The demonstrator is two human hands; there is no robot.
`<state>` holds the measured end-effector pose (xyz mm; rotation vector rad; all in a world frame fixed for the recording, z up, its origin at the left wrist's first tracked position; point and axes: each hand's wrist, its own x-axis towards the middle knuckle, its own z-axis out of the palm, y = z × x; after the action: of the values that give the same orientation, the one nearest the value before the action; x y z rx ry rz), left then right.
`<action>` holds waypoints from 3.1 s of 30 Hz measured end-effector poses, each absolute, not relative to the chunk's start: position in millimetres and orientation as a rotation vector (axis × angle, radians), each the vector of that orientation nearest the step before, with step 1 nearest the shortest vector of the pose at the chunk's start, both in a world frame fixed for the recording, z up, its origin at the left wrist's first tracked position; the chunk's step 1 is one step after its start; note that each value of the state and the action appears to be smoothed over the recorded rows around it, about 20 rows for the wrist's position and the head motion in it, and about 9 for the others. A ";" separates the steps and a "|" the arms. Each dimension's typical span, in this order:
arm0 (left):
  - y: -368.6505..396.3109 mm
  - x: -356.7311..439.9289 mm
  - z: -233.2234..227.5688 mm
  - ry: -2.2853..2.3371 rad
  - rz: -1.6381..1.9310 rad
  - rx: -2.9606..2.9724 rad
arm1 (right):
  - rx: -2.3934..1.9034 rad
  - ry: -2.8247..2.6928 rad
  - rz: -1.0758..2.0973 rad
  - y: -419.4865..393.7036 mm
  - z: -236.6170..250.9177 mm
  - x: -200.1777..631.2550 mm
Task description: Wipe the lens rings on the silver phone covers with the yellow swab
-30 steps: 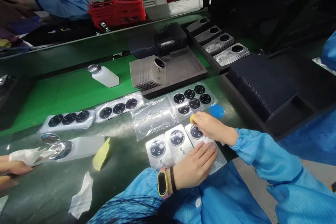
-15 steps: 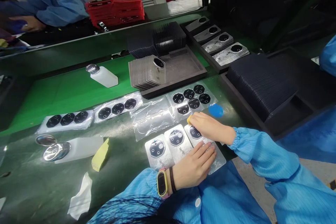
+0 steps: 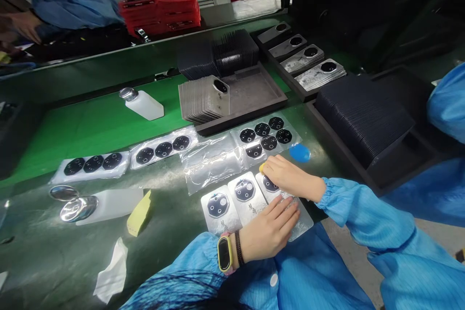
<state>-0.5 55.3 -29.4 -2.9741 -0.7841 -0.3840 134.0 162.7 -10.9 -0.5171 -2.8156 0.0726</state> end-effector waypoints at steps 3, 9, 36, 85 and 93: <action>55.6 -0.3 -27.9 -0.776 -0.331 -2.994 | -0.516 -2.799 0.152 163.3 -13.9 135.3; 55.3 -1.0 -29.4 -0.789 -0.507 -2.885 | -0.547 -2.785 0.298 164.8 -17.4 138.3; 54.5 -2.3 -30.9 -0.741 -0.455 -2.824 | -0.512 -2.648 0.461 168.0 -24.4 138.6; 55.8 -0.5 -28.3 -0.741 -0.333 -2.948 | -0.480 -2.747 0.100 163.3 -17.7 137.8; 55.1 -0.7 -28.8 -0.730 -0.323 -2.933 | -0.529 -2.641 0.146 161.7 -15.0 138.4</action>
<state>-0.7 55.1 -28.8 -2.9326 -0.7296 -0.3235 138.4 161.7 -15.0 -0.5287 -2.6405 0.1458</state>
